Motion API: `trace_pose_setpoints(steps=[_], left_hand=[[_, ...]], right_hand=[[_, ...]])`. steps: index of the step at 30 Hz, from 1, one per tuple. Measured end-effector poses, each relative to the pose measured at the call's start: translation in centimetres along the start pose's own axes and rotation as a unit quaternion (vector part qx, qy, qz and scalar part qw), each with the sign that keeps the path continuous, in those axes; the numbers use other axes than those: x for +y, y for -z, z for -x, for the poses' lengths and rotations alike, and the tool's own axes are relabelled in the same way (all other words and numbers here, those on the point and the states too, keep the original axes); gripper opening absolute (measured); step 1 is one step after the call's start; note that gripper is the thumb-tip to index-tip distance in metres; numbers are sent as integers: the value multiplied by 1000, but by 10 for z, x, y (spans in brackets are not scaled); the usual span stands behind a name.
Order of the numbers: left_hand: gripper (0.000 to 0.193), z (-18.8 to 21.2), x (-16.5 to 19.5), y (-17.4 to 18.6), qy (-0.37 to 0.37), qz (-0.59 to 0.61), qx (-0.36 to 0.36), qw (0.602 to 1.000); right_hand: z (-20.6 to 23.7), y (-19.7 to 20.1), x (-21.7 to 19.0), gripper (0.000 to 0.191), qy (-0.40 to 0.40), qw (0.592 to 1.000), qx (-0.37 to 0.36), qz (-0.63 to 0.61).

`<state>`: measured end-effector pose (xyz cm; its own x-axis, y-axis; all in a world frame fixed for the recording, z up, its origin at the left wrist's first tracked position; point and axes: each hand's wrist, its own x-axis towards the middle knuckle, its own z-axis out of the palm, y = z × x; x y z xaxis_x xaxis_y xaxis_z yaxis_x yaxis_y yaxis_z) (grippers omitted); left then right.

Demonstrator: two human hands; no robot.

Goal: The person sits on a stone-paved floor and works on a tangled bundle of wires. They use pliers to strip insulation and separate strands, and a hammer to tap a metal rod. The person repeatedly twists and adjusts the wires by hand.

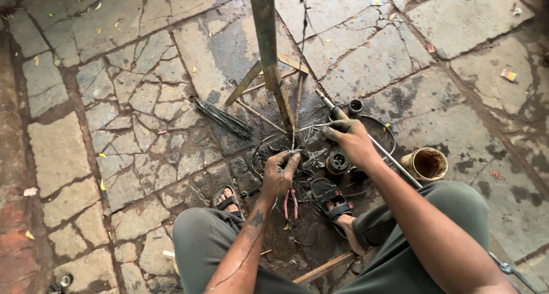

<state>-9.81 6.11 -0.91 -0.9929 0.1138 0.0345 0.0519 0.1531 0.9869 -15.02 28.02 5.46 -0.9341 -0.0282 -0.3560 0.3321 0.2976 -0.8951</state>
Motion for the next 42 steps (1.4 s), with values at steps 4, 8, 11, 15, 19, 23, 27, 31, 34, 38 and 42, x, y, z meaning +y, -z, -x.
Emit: trace_pose_setpoints(steps=[4, 8, 11, 15, 19, 23, 27, 31, 34, 38, 42], left_hand=[[30, -1, -9, 2, -50, 47, -35, 997], [29, 7, -18, 1, 115, 133, 72, 982], [35, 5, -30, 7, 132, 136, 43, 981], [33, 5, -61, 12, 80, -93, 85, 989], [56, 3, -93, 11, -141, -352, 50, 924], [59, 3, -98, 13, -143, -382, 43, 912], [46, 4, -83, 14, -132, -329, 61, 933], [29, 5, -64, 13, 7, -136, 62, 989], [32, 4, -64, 12, -61, -232, 58, 969], [38, 4, -82, 12, -117, -327, 51, 936], [38, 4, -96, 12, -130, -339, 65, 930]], right_hand=[[0, -6, 1, 20, -15, 1000, 21, 4], [4, -8, 4, 33, 12, 997, -14, -80], [8, -14, 8, 37, 31, 997, -24, -61], [13, -29, 13, 33, 30, 991, -49, 117], [18, -42, 14, 24, 131, 977, -102, 136], [25, -45, 8, 23, 104, 971, -168, 137], [27, -41, -5, 22, 69, 965, -177, 182], [32, -34, -17, 22, 136, 950, -185, 210], [37, -34, -21, 21, 255, 924, -145, 246], [39, -33, -18, 18, 345, 897, -91, 260], [33, -28, -12, 12, 310, 923, -82, 212]])
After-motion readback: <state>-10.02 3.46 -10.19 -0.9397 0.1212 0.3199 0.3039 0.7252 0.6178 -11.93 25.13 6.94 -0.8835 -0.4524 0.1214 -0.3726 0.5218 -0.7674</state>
